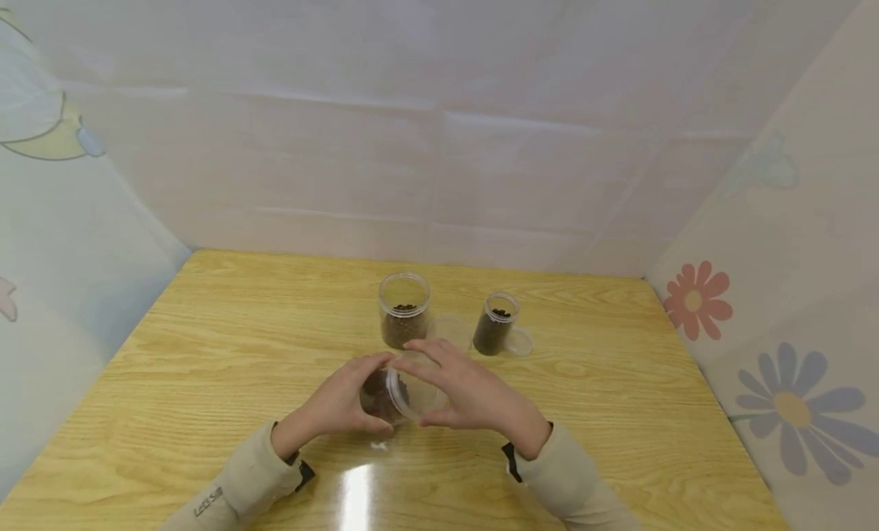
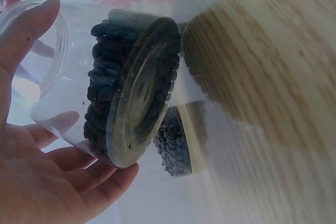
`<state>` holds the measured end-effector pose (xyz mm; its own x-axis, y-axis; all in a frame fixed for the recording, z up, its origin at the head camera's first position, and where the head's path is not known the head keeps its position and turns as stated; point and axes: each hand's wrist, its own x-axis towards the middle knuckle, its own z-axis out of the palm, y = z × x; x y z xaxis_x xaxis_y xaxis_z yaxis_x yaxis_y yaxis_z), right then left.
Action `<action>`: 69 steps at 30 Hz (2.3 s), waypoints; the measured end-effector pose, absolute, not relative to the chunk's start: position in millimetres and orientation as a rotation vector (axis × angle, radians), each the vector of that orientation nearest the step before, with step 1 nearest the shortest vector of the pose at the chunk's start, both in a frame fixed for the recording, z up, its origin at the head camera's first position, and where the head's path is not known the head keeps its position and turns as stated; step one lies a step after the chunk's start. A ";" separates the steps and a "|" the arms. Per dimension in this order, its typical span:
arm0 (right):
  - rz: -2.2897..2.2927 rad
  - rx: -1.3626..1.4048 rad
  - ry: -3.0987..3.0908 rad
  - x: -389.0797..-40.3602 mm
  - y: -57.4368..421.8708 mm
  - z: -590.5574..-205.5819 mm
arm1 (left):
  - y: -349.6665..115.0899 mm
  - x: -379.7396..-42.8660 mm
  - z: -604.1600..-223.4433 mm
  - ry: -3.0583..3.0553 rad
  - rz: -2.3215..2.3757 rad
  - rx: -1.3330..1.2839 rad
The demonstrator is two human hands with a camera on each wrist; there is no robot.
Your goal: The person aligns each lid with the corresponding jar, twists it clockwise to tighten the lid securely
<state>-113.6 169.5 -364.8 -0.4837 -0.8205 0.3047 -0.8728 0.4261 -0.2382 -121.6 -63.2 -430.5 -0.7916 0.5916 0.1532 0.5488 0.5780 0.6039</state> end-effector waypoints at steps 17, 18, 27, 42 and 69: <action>0.594 1.363 -2.701 -108.1 165.4 -361.4 | -63.6 -121.8 -429.2 2.734 1.002 0.987; 0.594 1.365 -2.700 -108.1 165.6 -361.3 | -63.6 -122.0 -429.2 2.733 1.004 0.988; 0.607 1.457 -2.619 -111.6 169.7 -359.8 | -63.3 -122.8 -430.4 2.727 1.011 0.994; 0.657 1.607 -2.490 -120.9 171.9 -366.8 | -63.2 -121.9 -430.2 2.717 1.021 0.989; 0.651 1.402 -2.690 -111.2 170.1 -361.3 | -62.5 -122.1 -431.2 2.737 1.003 0.993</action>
